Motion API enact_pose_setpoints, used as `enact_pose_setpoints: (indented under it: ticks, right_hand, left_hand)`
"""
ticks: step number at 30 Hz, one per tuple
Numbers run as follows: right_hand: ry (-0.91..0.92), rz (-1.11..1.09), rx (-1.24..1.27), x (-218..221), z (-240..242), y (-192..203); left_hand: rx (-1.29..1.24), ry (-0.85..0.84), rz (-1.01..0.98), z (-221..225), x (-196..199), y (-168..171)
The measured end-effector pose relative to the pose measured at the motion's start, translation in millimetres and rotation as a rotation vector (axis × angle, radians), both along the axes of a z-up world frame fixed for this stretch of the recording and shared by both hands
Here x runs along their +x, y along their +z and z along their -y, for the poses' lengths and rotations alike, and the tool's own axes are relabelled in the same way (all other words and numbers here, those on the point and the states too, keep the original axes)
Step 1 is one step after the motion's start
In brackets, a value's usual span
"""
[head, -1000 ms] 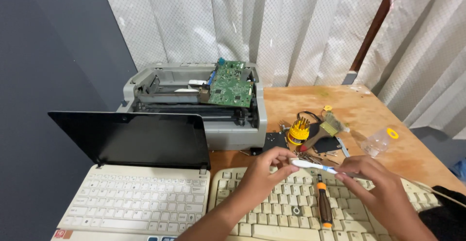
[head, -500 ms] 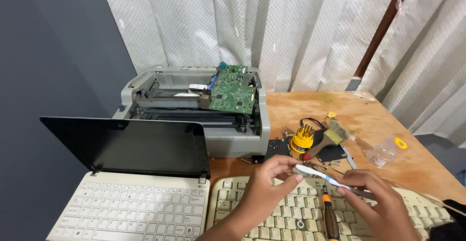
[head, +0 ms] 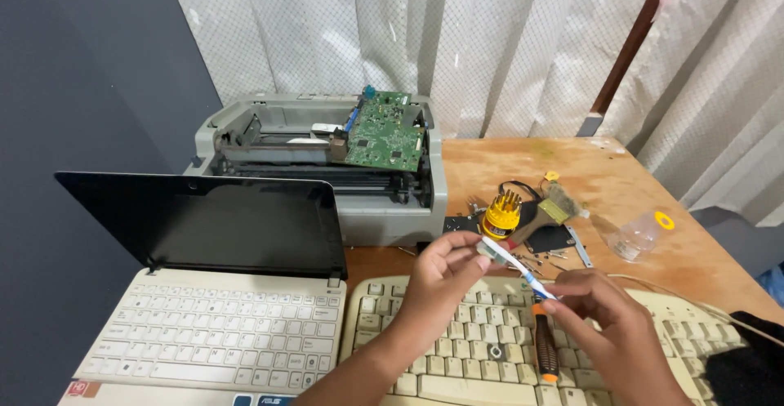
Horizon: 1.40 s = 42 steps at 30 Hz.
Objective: Repairing and cleaning a computer keyboard using a screwdriver and a toothbrush
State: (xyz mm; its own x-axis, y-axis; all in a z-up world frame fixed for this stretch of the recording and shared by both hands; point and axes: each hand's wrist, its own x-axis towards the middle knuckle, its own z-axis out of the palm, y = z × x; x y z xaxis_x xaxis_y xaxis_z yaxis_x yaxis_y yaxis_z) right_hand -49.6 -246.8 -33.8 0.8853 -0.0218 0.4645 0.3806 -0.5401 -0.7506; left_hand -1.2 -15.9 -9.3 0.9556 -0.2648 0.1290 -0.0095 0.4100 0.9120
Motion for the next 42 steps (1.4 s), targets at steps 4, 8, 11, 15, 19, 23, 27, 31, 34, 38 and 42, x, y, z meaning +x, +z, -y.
enact_pose_setpoints:
  ticks: [4, 8, 11, 15, 19, 23, 27, 31, 34, 38, 42]
  right_hand:
    - [0.136, -0.052, 0.241, 9.2, 18.5, -3.7]
    - [0.133, -0.064, -0.278, 5.4, 35.9, 28.8]
    - [0.236, -0.124, -0.386, 3.2, 38.6, 33.4]
    - [0.396, -0.225, -0.562, 1.8, 37.2, 42.4]
    - [0.323, -0.203, -0.625, 0.7, 63.1, 29.7]
    - [0.249, -0.282, -0.663, -3.6, 56.6, 30.5]
    - [0.218, -0.273, -0.602, 6.4, 90.3, 12.1]
    - [0.167, -0.323, -0.557, 10.8, 95.0, 11.5]
    - [0.164, -0.379, -0.55, 10.3, 90.1, 13.3]
    - [0.136, -0.364, -0.578, 13.0, 94.8, 10.8]
    - [0.096, -0.395, -0.571, 15.4, 99.1, 4.1]
  left_hand:
    - [-0.02, 0.047, -0.063, -0.1, -5.6, 10.4]
    - [0.07, 0.103, -0.021, -8.4, 4.3, 13.2]
    - [0.098, 0.158, 0.047, -6.8, 14.2, -1.7]
    - [0.238, 0.119, 0.099, -6.6, 4.3, 1.9]
    - [0.221, 0.141, 0.106, -3.5, 5.8, -5.0]
    - [0.478, 0.038, 0.297, -9.4, -0.6, -0.1]
    - [1.024, -0.115, 0.72, -15.4, -0.2, 4.6]
    - [1.267, -0.39, 0.726, -8.8, -6.8, 9.2]
    - [1.426, -0.353, 0.758, -1.7, -11.5, -1.9]
    - [1.401, -0.303, 0.789, -0.5, -10.7, -9.7]
    - [1.264, -0.308, 0.687, -4.0, -11.5, -4.4]
